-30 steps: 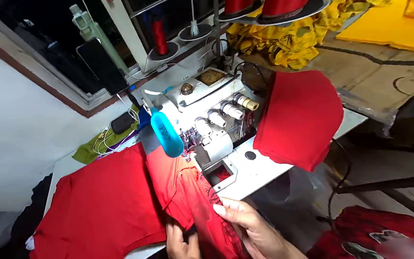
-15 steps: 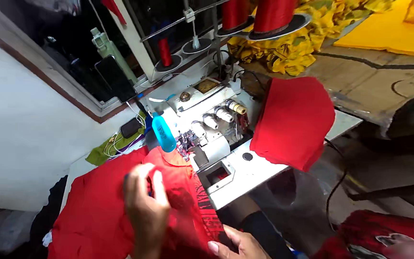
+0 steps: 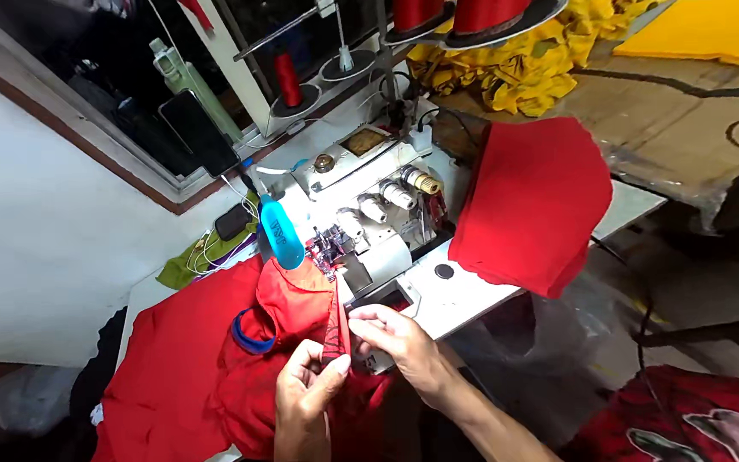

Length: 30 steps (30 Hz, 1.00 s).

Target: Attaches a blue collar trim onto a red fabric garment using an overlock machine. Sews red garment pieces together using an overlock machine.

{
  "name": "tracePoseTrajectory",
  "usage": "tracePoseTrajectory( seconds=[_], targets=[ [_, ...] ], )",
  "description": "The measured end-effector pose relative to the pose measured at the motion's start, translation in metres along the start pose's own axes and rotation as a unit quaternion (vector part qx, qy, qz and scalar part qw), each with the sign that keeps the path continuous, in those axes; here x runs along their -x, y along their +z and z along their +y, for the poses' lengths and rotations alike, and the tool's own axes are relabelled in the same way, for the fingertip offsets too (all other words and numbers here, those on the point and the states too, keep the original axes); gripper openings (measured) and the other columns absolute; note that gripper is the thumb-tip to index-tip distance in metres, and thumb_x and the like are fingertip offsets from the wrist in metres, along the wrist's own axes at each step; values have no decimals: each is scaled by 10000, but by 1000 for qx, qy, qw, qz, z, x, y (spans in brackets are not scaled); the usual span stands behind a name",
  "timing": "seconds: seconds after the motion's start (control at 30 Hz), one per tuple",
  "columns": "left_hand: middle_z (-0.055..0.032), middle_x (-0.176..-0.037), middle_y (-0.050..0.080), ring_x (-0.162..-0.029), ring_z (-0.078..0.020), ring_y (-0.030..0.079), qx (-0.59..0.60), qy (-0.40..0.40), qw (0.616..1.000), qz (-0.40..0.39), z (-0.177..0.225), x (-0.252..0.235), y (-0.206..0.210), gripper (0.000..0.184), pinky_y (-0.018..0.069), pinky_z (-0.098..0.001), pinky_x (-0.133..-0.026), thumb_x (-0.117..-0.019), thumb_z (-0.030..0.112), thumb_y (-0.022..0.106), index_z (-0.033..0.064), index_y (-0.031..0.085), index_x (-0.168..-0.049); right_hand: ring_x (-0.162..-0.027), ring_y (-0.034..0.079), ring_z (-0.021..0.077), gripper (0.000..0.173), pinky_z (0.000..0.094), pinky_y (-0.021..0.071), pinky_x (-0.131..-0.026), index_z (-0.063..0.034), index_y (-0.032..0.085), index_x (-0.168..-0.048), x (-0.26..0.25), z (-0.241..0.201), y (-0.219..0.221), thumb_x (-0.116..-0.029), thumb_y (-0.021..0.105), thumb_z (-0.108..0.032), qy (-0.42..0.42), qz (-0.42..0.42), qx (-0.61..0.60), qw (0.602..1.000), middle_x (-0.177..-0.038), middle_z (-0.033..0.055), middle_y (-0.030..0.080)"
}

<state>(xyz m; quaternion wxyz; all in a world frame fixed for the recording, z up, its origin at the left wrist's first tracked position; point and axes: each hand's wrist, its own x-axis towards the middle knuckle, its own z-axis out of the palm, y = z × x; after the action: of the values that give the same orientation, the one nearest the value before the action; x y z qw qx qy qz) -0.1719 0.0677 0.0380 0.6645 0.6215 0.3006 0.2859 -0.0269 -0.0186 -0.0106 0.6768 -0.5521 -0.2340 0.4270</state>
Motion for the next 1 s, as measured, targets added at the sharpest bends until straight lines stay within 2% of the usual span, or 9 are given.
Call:
tracePoseTrajectory(
  seconds=[0.1, 0.17, 0.3, 0.47, 0.6, 0.7, 0.77, 0.87, 1.0],
  targets=[
    [-49, -741, 645, -647, -85, 621, -37, -15, 999, 6, 12, 5, -2, 80, 535, -234, -601, -876, 46, 707, 9, 648, -916, -451, 534, 51, 251, 205, 454, -424, -80, 671, -1039, -2, -1, 2, -1019, 607, -321, 50, -96, -87, 990, -701, -6, 667],
    [-46, -758, 644, -662, -81, 618, -53, -10, 999, -3, 13, 6, -5, 70, 536, -232, -617, -890, 44, 703, 9, 652, -923, -502, 571, 43, 263, 199, 479, -470, -80, 694, -1006, -1, 4, 2, -1025, 598, -325, 52, -116, -96, 987, -748, -8, 703],
    [11, -746, 619, -628, -26, 563, -87, 18, 995, -46, 14, 2, -4, 62, 481, -177, -575, -946, 81, 668, 39, 670, -900, -766, 679, 98, 152, 264, 580, -737, -43, 702, -1019, -8, 6, 9, -954, 679, -178, 29, -70, -140, 987, -839, 22, 703],
    [-1, -730, 638, -638, -51, 599, -172, 42, 983, -48, 20, 9, -5, 81, 519, -207, -591, -933, 72, 692, 36, 672, -864, -614, 557, 39, 118, 206, 455, -571, -94, 718, -952, 3, 15, 0, -887, 732, -192, 17, -38, -107, 993, -707, -37, 620],
    [1, -731, 641, -626, -52, 599, -201, 62, 977, -47, 26, 7, -6, 75, 520, -203, -577, -929, 74, 695, 40, 670, -867, -748, 653, 66, 71, 236, 546, -678, -92, 685, -929, 4, 14, -7, -866, 676, -124, 42, -91, -259, 961, -828, 6, 682],
    [10, -734, 643, -637, -44, 605, -210, 65, 974, -53, 27, 6, -7, 82, 523, -200, -587, -935, 85, 687, 49, 666, -863, -829, 700, 81, 182, 254, 580, -785, -91, 704, -1040, -6, 11, -15, -923, 639, -215, 81, -195, -358, 910, -898, 34, 726],
    [14, -740, 647, -649, -44, 614, -214, 65, 973, -52, 26, 6, -8, 82, 532, -203, -598, -938, 91, 682, 54, 668, -866, -773, 690, 37, 200, 210, 576, -732, -125, 743, -1008, -11, 8, -21, -946, 624, -274, 89, -228, -358, 901, -860, 0, 730],
    [19, -725, 633, -636, -45, 601, -216, 61, 973, -50, 23, 7, -9, 92, 520, -203, -583, -941, 102, 683, 57, 667, -863, -679, 614, 19, 187, 192, 518, -652, -141, 719, -882, -20, -4, -20, -971, 595, -248, 91, -191, -258, 943, -764, -35, 669],
    [24, -724, 634, -619, -39, 594, -264, 83, 960, -45, 23, 7, -8, 105, 510, -202, -556, -941, 133, 691, 74, 676, -855, -659, 608, 38, 115, 197, 498, -604, -60, 746, -989, -21, -21, -11, -922, 705, -144, 46, -92, -125, 987, -773, 0, 686]
  ],
)
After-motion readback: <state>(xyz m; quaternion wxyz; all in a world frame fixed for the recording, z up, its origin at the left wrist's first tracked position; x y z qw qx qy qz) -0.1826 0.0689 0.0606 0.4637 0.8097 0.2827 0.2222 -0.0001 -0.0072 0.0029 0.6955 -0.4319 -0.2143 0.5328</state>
